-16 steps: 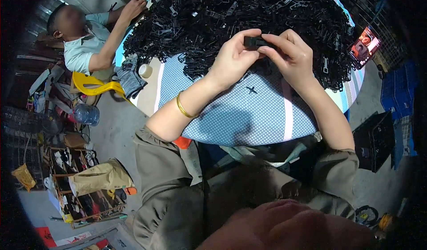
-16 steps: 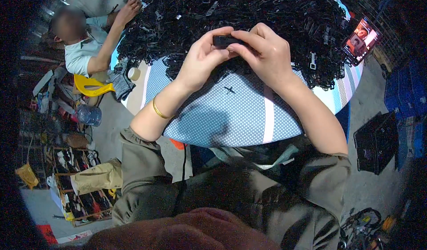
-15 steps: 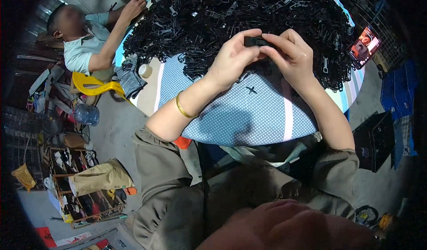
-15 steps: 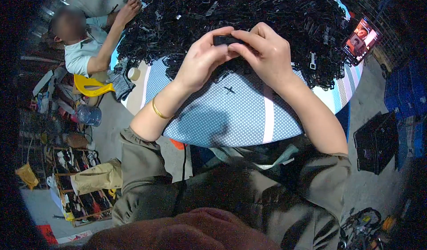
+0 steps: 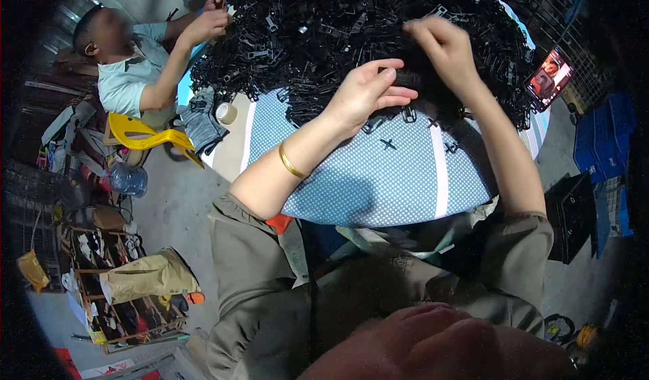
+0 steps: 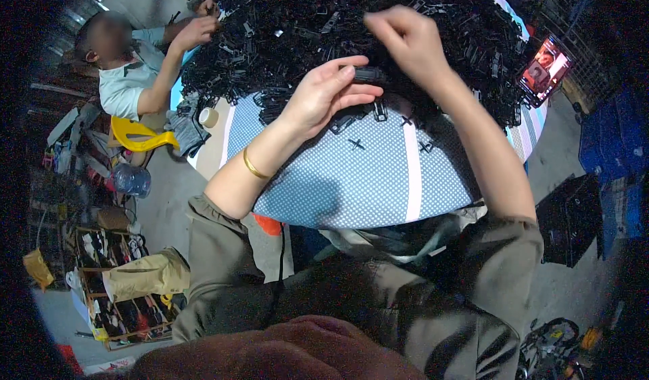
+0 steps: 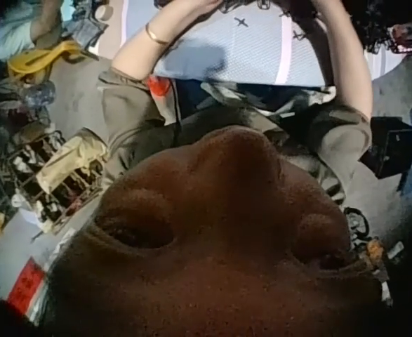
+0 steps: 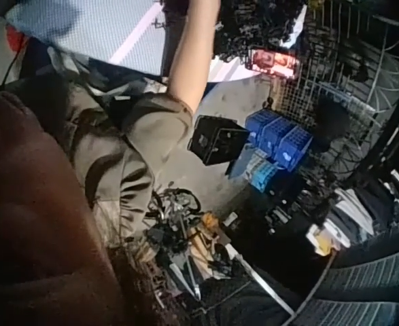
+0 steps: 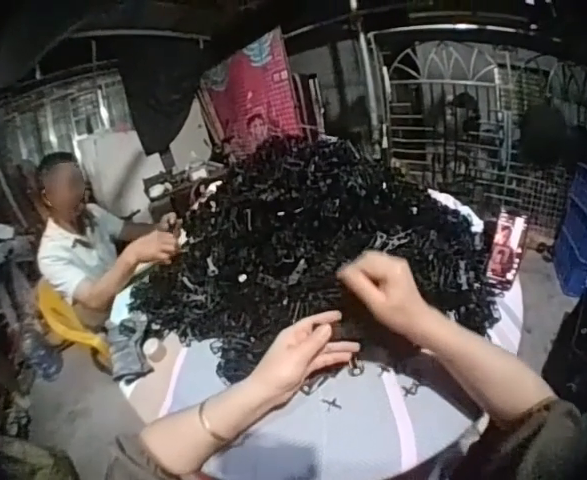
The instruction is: Picking and sorting small black plastic components from a pile on a work surface.
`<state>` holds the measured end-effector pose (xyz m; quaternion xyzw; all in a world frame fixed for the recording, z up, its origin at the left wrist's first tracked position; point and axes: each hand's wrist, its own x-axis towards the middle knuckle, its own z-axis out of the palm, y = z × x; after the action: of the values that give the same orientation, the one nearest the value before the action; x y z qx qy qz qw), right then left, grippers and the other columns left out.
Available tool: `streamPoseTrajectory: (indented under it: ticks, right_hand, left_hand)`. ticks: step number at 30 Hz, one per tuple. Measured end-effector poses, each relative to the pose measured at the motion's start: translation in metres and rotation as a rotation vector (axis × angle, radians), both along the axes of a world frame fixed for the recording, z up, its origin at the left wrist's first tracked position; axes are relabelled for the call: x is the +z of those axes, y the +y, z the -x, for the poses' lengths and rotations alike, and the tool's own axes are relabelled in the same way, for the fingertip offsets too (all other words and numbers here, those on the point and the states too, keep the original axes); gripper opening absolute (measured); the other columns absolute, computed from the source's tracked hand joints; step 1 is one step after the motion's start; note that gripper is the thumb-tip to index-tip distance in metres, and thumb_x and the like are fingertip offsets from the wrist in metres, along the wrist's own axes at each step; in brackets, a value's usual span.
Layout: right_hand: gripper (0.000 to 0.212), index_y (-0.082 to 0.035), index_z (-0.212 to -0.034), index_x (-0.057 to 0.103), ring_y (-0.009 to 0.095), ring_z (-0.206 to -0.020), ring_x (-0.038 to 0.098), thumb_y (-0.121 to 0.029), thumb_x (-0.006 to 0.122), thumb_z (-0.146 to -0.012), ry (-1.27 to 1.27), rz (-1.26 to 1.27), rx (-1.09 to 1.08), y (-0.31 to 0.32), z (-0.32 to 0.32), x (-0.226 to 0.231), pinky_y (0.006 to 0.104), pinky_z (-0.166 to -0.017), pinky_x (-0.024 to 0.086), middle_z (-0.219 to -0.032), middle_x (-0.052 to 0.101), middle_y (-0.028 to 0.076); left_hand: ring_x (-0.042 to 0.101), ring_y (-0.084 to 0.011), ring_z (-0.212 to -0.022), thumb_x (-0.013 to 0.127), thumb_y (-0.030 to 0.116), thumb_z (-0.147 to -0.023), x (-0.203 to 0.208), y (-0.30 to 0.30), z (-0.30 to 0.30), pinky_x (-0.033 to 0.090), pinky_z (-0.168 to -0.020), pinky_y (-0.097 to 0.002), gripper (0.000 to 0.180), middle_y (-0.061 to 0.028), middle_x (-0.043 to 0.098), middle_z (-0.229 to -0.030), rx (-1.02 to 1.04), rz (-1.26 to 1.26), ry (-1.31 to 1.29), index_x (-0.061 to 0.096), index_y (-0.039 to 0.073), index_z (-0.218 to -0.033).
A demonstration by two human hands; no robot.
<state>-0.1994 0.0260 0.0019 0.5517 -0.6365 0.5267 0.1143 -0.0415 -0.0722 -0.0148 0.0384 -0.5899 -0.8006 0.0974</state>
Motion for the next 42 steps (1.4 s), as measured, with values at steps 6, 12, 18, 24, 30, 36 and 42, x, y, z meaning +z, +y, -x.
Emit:
streamPoseTrajectory:
  ticks: [6,12,18,24,30,36,42]
  right_hand:
    - [0.012,-0.009,-0.079,0.059,0.021,-0.084,0.051,-0.012,0.051,-0.071,0.785,0.015,-0.367,-0.06,0.041,0.038,0.0334,-0.064,0.044,-0.081,0.057,0.004]
    - [0.011,-0.012,-0.081,0.056,0.02,-0.085,0.05,-0.013,0.053,-0.071,1.098,-0.559,-0.49,-0.091,0.06,0.043,0.0318,-0.07,0.04,-0.074,0.058,0.002]
    - [0.032,-0.013,-0.108,0.057,0.022,-0.082,0.06,-0.014,0.06,-0.076,0.808,-0.359,-0.547,-0.044,0.046,0.039,0.0307,-0.072,0.048,-0.089,0.062,0.01]
    - [0.032,-0.003,-0.112,0.054,0.011,-0.076,0.056,-0.011,0.051,-0.081,-0.21,-0.242,0.163,0.01,-0.006,0.014,0.0234,-0.069,0.046,-0.093,0.06,0.006]
    - [0.028,-0.002,-0.112,0.053,0.005,-0.057,0.048,-0.016,0.046,-0.088,-0.363,-0.324,0.142,0.033,-0.046,0.002,0.0185,-0.05,0.039,-0.071,0.054,-0.001]
    - [0.028,0.0,-0.106,0.056,0.006,-0.053,0.05,-0.02,0.045,-0.089,-0.485,-0.402,0.115,0.041,-0.044,0.0,0.0197,-0.047,0.04,-0.063,0.054,0.001]
    - [0.031,-0.001,-0.105,0.057,0.005,-0.054,0.05,-0.026,0.045,-0.09,-0.67,-0.411,0.176,0.044,-0.043,0.002,0.0189,-0.049,0.046,-0.068,0.056,0.002]
  left_hand:
    - [0.061,-0.0217,-0.086,0.041,0.012,-0.091,-0.004,0.009,0.001,0.052,-0.075,-0.0269,0.039,-0.0165,0.053,-0.099,-0.088,0.019,-0.039,0.033,-0.01,-0.122]
    - [0.061,-0.0211,-0.084,0.043,0.012,-0.09,-0.009,0.009,0.001,0.052,-0.074,-0.0255,0.04,-0.0172,0.052,-0.1,-0.106,0.045,-0.049,0.034,-0.01,-0.122]
    - [0.06,-0.0256,-0.091,0.036,0.009,-0.092,-0.001,0.007,0.004,0.052,-0.079,-0.0275,0.036,-0.0237,0.05,-0.108,0.03,-0.01,-0.05,0.032,-0.009,-0.122]
    - [0.055,-0.0283,-0.101,0.034,0.008,-0.092,-0.001,-0.007,0.003,0.048,-0.086,-0.0317,0.037,-0.0227,0.048,-0.11,0.242,-0.067,0.093,0.029,-0.01,-0.123]
    - [0.057,-0.0146,-0.092,0.035,0.011,-0.092,-0.006,-0.002,0.007,0.049,-0.082,-0.0247,0.034,-0.0137,0.051,-0.109,0.242,0.047,0.132,0.036,-0.003,-0.123]
    - [0.055,-0.0109,-0.091,0.036,0.01,-0.092,-0.012,-0.002,0.009,0.046,-0.081,-0.022,0.033,-0.0112,0.052,-0.107,0.219,0.225,0.137,0.039,-0.002,-0.123]
    - [0.052,-0.0104,-0.095,0.036,0.01,-0.092,-0.007,-0.002,0.004,0.045,-0.084,-0.0232,0.034,-0.0091,0.053,-0.108,0.199,0.41,0.143,0.039,-0.002,-0.123]
